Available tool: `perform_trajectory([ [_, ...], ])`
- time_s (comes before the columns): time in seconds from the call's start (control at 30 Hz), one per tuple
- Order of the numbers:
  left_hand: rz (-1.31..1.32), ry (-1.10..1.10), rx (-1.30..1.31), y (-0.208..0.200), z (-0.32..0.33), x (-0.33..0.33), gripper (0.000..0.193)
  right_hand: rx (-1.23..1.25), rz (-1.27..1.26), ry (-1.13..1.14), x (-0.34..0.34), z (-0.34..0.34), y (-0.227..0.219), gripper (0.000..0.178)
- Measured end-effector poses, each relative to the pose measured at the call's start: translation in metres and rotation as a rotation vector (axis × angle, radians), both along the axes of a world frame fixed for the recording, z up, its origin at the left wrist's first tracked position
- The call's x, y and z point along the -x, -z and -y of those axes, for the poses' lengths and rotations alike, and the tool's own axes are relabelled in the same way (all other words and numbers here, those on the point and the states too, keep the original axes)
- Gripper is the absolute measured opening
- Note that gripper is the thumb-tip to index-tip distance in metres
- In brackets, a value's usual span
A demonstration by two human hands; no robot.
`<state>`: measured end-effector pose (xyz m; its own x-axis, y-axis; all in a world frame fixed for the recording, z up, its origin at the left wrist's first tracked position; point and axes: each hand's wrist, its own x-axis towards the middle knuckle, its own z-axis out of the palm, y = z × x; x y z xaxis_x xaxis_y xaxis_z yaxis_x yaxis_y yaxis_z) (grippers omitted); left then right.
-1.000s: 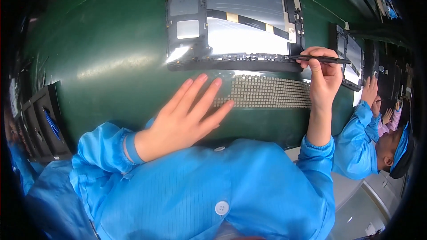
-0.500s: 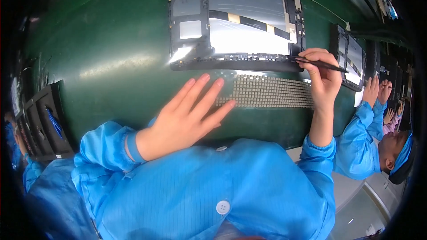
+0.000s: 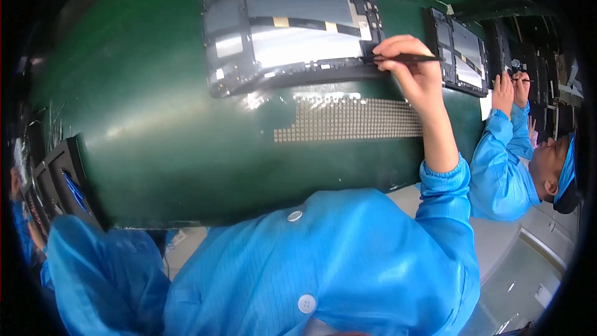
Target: The worker uses tweezers to carefully assemble or repair internal components of a tablet on a factory assembly line.
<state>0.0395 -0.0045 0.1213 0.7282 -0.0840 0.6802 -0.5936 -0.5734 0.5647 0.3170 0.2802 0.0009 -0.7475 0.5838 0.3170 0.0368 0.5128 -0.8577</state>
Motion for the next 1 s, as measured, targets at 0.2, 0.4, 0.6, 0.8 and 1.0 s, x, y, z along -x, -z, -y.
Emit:
perform_trajectory([
  [0.2, -0.169, 0.062, -0.042, -0.039, -0.02, -0.02, 0.036, 0.19, -0.102, -0.028, -0.008, -0.002, 0.001, 0.014],
  [0.4, -0.183, 0.169, 0.232, -0.057, 0.008, -0.015, 0.029, 0.295, -0.121, -0.024, -0.006, 0.0, 0.003, 0.013],
  [0.6, -0.228, -0.384, 0.251, -0.042, -0.055, -0.024, 0.025, 0.344, -0.178, 0.031, -0.009, 0.004, -0.002, 0.012],
  [0.8, -0.396, -0.34, 0.131, -0.03, -0.064, 0.016, 0.029, 0.327, -0.13, -0.002, 0.0, -0.002, -0.002, 0.011],
  [1.0, -0.511, -0.354, 0.039, 0.013, -0.045, 0.075, 0.03, 0.227, -0.103, 0.035, -0.008, 0.0, 0.002, 0.011],
])
